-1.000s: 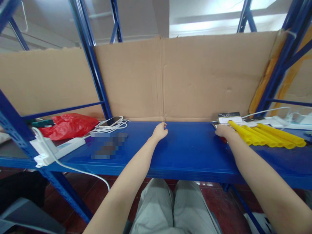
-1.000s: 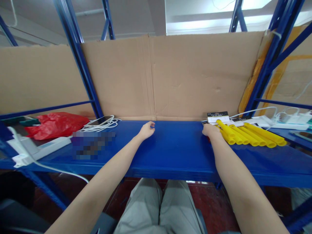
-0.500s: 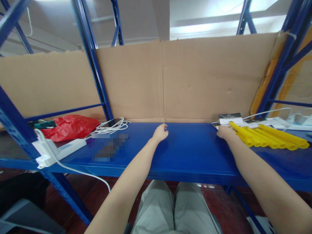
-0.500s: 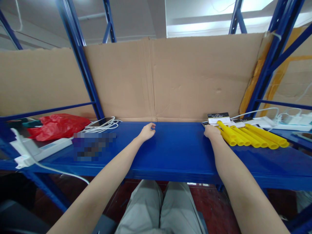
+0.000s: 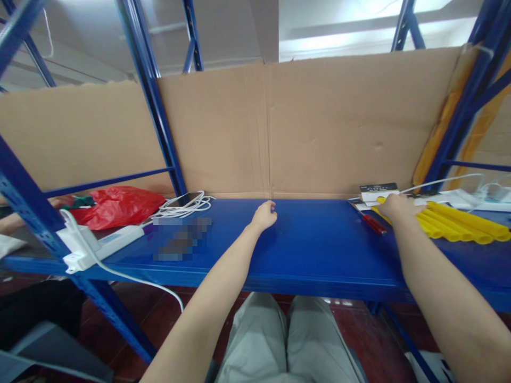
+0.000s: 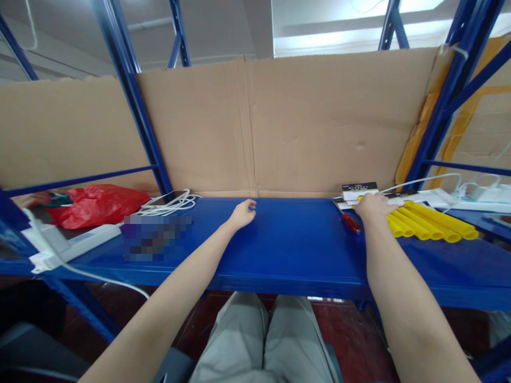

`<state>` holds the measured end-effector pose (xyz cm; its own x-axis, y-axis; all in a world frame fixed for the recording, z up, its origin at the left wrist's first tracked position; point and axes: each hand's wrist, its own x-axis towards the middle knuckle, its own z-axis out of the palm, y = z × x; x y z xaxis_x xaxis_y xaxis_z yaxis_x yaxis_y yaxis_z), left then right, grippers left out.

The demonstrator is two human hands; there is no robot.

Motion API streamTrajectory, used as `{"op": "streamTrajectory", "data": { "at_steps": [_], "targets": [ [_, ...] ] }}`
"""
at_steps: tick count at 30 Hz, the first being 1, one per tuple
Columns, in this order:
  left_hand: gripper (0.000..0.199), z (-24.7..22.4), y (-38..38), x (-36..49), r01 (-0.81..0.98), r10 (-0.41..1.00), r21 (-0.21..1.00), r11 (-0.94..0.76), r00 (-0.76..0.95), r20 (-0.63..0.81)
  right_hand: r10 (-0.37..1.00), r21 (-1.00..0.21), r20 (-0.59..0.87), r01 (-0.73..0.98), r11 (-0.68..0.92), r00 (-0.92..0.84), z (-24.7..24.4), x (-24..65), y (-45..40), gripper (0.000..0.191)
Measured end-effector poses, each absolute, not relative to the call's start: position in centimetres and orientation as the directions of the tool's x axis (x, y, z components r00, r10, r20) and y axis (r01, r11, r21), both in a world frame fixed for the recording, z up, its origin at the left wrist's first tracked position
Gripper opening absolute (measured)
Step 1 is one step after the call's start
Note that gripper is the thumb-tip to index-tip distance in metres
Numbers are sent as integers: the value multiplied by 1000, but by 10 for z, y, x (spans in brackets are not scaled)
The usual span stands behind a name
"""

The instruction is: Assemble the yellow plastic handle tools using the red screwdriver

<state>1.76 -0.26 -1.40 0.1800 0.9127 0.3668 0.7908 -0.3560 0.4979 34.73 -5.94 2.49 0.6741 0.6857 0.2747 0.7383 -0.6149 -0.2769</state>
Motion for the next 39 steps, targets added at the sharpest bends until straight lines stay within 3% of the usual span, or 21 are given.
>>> {"op": "streamTrajectory", "data": {
  "at_steps": [6, 15, 20, 31, 39],
  "targets": [
    [37, -14, -2, 17, 788, 908, 497, -364, 181, 378, 656, -303, 171, 673, -675, 735, 23, 348, -58, 48],
    [37, -17, 0, 17, 776, 902, 506, -377, 183, 391, 666, -294, 156, 678, -674, 730, 24, 349, -58, 49],
    [37, -16, -1, 17, 770, 904, 515, -377, 184, 387, 676, -349, 204, 698, -626, 708, 22, 354, -56, 52],
    [37, -16, -2, 18, 778, 902, 497, -384, 201, 382, 668, -352, 231, 701, -620, 707, 29, 345, -61, 48],
    [36, -15, -2, 18, 787, 907, 492, -373, 196, 374, 698, -281, 336, 775, -566, 632, 39, 326, -65, 44]
  ]
}}
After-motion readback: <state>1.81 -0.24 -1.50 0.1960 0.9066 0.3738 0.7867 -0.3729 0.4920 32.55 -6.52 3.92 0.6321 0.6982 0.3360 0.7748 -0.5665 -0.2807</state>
